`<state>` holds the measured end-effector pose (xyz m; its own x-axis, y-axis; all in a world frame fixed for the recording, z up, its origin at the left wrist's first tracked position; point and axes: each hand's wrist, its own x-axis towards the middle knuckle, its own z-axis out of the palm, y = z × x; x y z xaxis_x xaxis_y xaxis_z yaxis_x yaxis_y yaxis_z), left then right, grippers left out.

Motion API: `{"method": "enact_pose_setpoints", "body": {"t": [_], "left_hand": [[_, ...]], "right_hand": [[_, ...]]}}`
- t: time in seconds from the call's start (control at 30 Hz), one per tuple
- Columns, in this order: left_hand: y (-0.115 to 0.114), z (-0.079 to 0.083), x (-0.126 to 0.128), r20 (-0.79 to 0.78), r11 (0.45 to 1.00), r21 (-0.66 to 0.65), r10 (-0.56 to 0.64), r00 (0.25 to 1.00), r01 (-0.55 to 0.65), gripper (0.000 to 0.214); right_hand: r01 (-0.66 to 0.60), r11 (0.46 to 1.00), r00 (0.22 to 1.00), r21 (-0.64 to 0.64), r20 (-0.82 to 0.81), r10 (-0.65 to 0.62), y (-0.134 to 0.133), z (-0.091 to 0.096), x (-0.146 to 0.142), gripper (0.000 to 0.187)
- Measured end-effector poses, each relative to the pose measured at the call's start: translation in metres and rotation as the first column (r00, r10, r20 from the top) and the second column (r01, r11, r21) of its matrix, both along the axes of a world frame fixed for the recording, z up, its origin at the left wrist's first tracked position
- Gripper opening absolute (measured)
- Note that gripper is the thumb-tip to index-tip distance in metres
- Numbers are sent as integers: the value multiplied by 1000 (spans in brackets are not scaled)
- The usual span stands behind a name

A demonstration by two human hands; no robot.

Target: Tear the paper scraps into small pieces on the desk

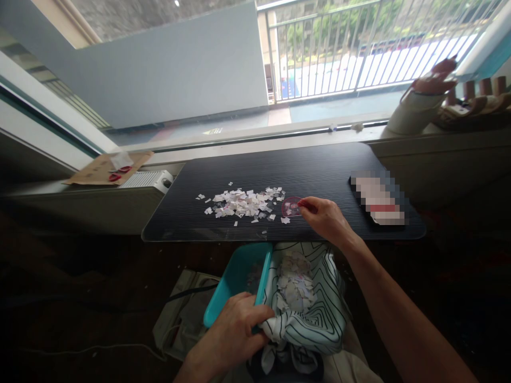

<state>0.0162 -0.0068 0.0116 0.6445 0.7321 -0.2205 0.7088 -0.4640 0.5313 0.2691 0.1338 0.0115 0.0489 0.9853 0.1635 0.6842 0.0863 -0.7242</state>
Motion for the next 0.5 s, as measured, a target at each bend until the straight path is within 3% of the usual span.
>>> {"method": "enact_pose_setpoints", "body": {"t": [0.23, 0.37, 0.5], "left_hand": [[1, -2, 0, -5, 1000, 5, -17, 1000, 17, 3], [2, -2, 0, -2, 1000, -5, -21, 1000, 21, 5], [1, -3, 0, -9, 1000, -4, -15, 1000, 15, 6]], "right_hand": [[146, 986, 989, 76, -4, -146, -6, -2, 15, 25], [130, 990, 991, 50, -43, -128, -4, -6, 13, 24], [86, 996, 973, -14, -212, -87, 2, -12, 10, 25]]}}
